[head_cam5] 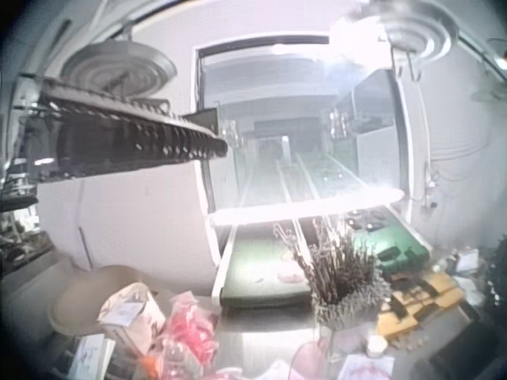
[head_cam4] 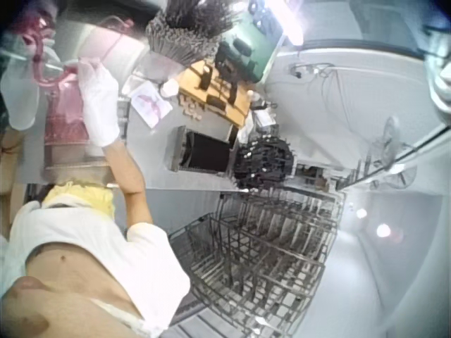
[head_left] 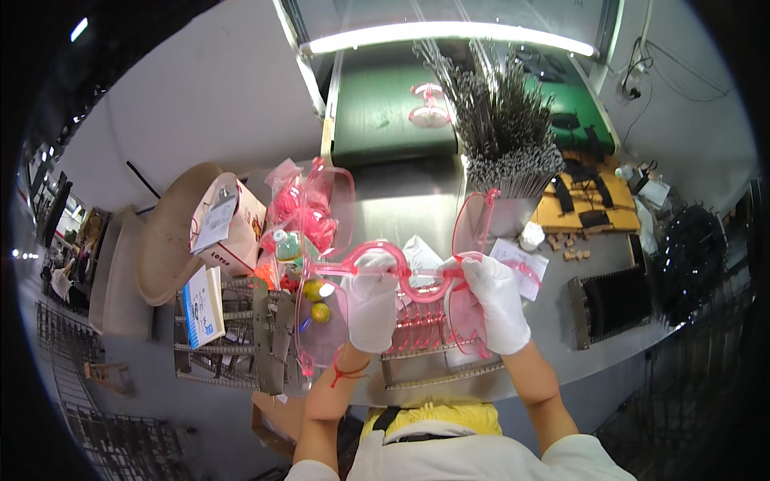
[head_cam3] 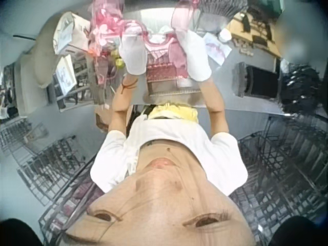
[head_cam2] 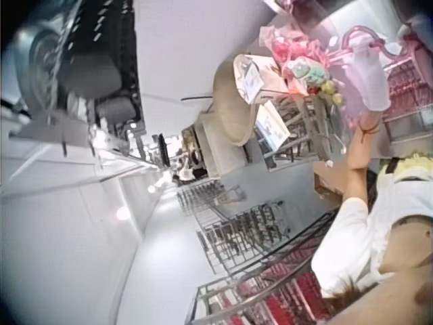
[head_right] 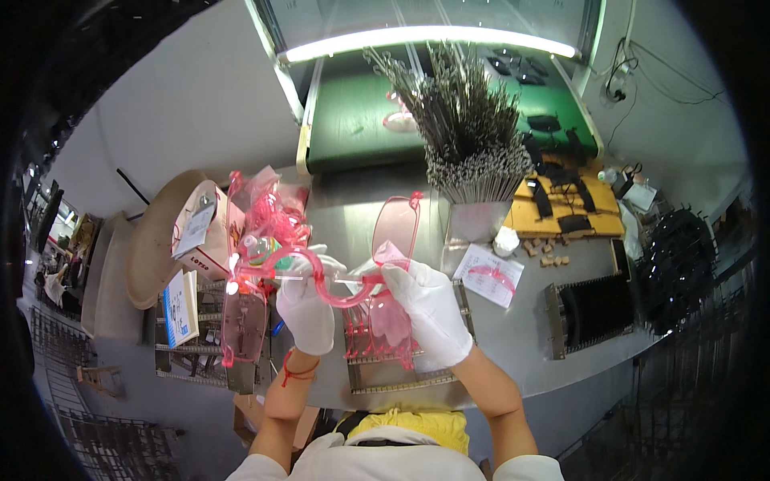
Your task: The person assembles sunglasses by inserting pink frames into a metal rack, then uses a handheld tool to secure black components onto the frames. The person repeats this process for multiple units, placing finished items into a cardboard box.
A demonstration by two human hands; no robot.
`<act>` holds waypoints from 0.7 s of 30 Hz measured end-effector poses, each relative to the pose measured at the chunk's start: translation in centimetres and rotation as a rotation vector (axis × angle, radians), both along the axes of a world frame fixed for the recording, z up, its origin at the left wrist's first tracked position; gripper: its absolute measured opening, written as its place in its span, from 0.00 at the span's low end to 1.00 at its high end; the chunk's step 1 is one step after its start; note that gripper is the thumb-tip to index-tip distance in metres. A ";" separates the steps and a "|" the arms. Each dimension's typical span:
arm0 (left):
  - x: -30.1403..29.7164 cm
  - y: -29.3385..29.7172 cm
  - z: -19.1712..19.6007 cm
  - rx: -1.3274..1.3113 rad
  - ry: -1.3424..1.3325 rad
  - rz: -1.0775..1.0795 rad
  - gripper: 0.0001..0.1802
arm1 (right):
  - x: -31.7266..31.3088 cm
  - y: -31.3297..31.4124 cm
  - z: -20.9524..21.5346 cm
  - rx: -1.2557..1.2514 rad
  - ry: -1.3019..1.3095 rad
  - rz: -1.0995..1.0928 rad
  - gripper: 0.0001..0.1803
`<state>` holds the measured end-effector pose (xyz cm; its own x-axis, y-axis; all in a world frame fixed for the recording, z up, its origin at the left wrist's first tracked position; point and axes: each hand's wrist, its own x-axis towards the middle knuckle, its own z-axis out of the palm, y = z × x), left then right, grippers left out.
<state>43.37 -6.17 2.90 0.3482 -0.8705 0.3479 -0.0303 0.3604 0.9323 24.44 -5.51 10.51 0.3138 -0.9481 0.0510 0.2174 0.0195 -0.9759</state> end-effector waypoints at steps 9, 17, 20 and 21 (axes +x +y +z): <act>-2.4 3.1 4.2 -0.437 -0.037 -0.168 0.10 | -1.2 4.1 3.8 -0.279 0.007 -0.219 0.14; -3.4 4.1 5.2 -0.538 0.021 -0.235 0.06 | -3.0 6.3 4.2 -0.269 -0.078 -0.223 0.14; -4.5 4.1 5.9 -0.534 0.175 -0.306 0.09 | -3.6 6.0 4.3 -0.576 0.103 -0.280 0.15; -4.7 4.7 6.8 -0.473 0.240 -0.323 0.11 | -3.6 5.6 4.7 -0.727 0.199 -0.308 0.15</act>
<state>38.67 -1.45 9.66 0.2095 -0.7158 0.6662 0.3396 0.6921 0.6369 20.86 0.13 15.18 0.1119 -0.7449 0.6577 -0.0693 -0.6661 -0.7427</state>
